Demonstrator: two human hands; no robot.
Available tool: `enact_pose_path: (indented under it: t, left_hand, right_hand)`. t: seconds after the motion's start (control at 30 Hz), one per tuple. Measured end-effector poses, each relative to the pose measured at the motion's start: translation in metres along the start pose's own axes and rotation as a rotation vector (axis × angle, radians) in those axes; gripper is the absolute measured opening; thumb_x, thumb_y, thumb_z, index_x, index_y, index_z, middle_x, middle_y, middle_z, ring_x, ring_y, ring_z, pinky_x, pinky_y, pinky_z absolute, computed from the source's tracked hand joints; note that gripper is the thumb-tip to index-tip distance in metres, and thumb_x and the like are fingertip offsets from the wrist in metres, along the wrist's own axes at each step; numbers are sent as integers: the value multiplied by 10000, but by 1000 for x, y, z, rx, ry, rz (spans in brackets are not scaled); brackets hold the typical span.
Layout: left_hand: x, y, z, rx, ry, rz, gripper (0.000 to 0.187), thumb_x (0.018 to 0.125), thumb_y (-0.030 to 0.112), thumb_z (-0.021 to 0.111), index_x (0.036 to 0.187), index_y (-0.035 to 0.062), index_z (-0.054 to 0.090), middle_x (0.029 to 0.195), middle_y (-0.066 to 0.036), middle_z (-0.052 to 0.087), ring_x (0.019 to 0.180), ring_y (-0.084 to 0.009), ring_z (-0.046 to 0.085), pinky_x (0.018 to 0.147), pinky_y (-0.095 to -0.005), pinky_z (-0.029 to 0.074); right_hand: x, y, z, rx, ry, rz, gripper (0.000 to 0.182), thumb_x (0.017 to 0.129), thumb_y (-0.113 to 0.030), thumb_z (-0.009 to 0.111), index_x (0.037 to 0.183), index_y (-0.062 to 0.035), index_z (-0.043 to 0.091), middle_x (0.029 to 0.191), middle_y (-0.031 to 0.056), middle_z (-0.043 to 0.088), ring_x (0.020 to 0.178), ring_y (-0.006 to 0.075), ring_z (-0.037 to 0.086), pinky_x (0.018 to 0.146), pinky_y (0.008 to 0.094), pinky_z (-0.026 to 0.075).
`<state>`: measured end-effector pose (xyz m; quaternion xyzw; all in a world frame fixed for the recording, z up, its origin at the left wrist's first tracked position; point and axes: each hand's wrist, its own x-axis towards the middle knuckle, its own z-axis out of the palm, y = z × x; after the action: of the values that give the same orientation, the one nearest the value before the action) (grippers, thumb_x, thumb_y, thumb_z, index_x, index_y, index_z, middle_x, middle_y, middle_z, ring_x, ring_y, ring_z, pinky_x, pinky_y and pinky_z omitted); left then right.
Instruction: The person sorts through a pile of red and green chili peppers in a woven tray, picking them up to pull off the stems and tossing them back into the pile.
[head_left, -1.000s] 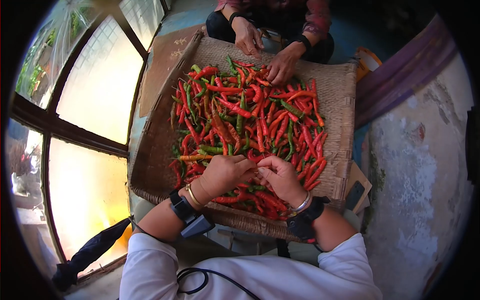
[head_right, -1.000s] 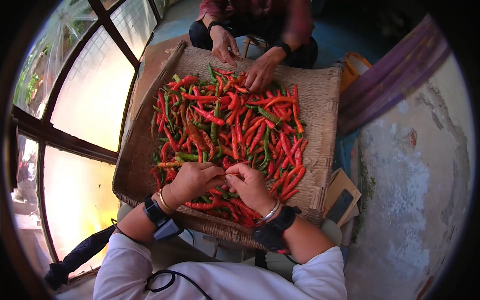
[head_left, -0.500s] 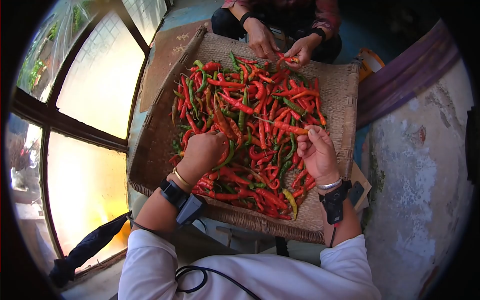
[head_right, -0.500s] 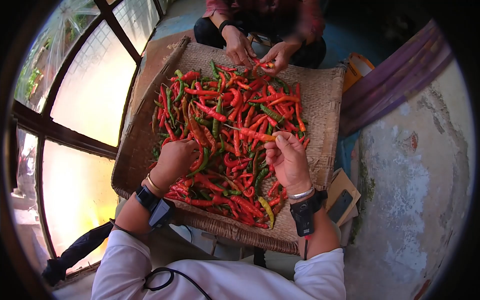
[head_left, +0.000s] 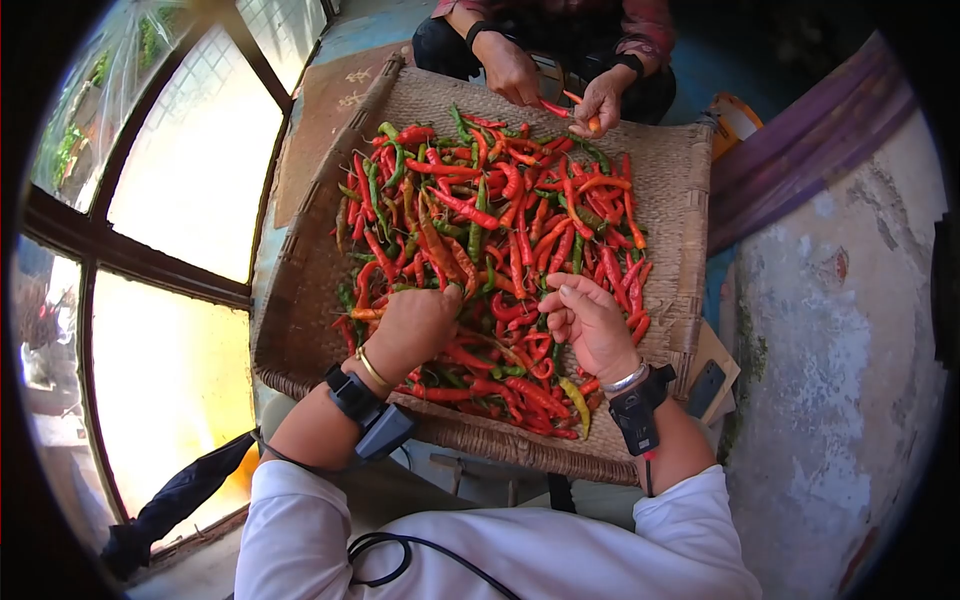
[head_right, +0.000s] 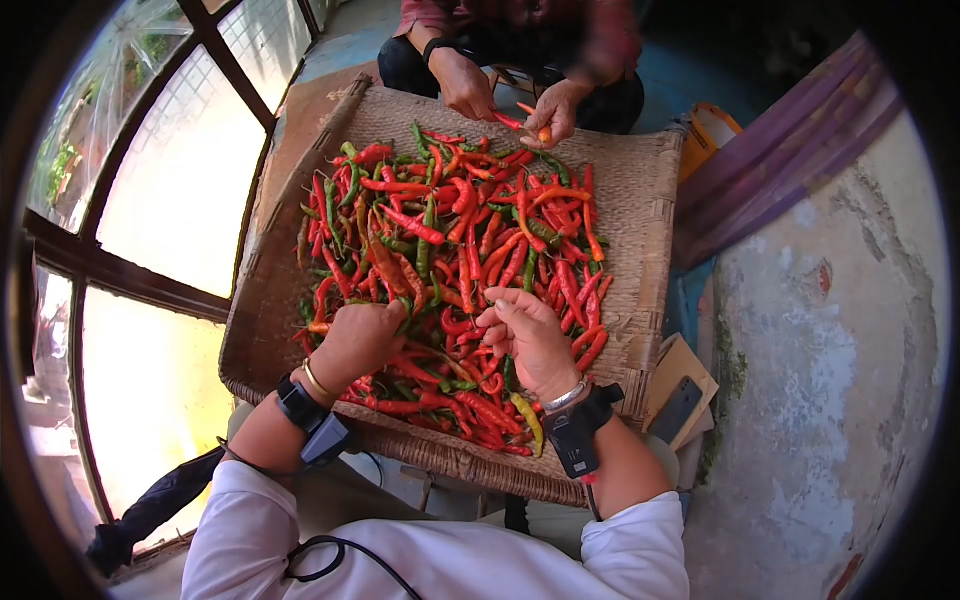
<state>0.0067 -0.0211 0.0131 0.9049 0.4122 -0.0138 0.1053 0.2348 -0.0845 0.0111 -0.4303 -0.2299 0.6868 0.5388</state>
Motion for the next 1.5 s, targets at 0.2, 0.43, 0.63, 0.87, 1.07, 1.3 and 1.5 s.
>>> enact_pose_path:
  t: [0.2,0.43,0.63,0.87,1.07,1.3,1.5]
  left_hand:
    - [-5,14,-13,-293,23,-35,178,721,182,596,809,38,538,647,-123,588,621,-310,592,538,-397,460]
    - [-15,30,-23,-743,5,197,202,702,152,633,880,76,572,702,-116,609,625,-271,598,540,-353,470]
    - [-16,27,-19,-669,25,460,254,683,115,674,921,94,587,682,-91,591,589,-248,589,522,-319,464]
    - [-11,-8,-18,-331,101,138,153,703,159,615,833,80,598,699,-86,579,634,-274,579,558,-369,461]
    - [-13,-25,-12,-44,28,91,156,674,220,625,759,89,620,761,-83,560,743,-270,570,661,-384,464]
    - [-12,-28,-8,-91,-138,110,184,667,244,637,774,95,629,764,-87,572,732,-278,574,652,-388,464]
    - [-8,-16,-19,-99,-54,159,177,681,189,635,828,92,629,648,-91,570,661,-274,584,579,-382,469]
  right_hand:
    - [-4,15,10,-251,-93,173,278,874,-178,494,1095,-8,498,801,40,583,599,58,536,479,172,425]
    - [-13,18,22,-205,-113,301,321,884,-305,482,1015,-17,534,732,29,565,535,58,501,433,164,383]
    - [-11,19,14,-56,-153,406,213,845,-246,550,897,-39,557,600,5,533,429,47,443,373,165,310]
    - [1,-30,-2,122,-28,-101,287,861,-236,525,1071,-42,497,857,89,606,660,107,580,494,215,431]
    - [6,-30,-15,191,11,-122,382,884,-212,470,1208,-25,391,1025,120,571,845,141,587,597,238,469]
    - [1,-9,-1,-19,-86,115,253,878,-176,477,1070,-13,501,795,77,611,616,92,577,498,197,458]
    - [-6,5,12,-217,-115,171,259,866,-185,506,1068,-23,516,798,35,600,617,48,544,520,165,420]
